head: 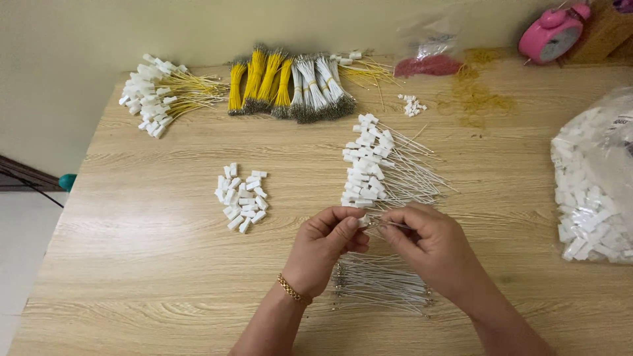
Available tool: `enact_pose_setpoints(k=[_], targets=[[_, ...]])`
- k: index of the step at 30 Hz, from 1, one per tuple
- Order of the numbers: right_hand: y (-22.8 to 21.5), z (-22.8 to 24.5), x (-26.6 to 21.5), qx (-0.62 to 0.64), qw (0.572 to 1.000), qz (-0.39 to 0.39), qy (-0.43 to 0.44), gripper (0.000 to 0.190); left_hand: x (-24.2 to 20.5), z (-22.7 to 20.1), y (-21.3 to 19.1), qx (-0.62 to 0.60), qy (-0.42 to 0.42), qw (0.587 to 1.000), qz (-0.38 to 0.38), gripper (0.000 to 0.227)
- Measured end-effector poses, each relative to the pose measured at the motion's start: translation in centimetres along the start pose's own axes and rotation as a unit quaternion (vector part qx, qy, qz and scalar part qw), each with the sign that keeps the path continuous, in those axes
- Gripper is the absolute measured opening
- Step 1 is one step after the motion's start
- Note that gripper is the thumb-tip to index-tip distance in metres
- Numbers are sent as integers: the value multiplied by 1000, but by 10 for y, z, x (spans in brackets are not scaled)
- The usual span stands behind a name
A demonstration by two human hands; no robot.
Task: Assembling electrical wire connectors by inserting wires into plastic housings.
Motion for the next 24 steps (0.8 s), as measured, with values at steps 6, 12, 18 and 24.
enact_pose_setpoints(k=[6,12,18,24], targets=[[-2,1,0,-45,998,6,46,15,1,-2,-3,-10,22,1000,5,18],[0,10,2,-58,997,6,-41,16,1,1,0,35,31,999,18,15],[7,-3,4,-29,999,23,-4,17,4,-1,0,42,22,999,4,14],[5,-5,3,-53,998,13,-19,14,9,5,4,35,10,999,-8,13]])
Point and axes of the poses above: each hand's wrist, its own x-axis towards the middle knuckle, its own y-axis out of the palm, z = x × y, the point moved 10 cm from there along x, towards the middle knuckle, and after that the axes turned 2 degrees about -x, right-handed, at the moved point
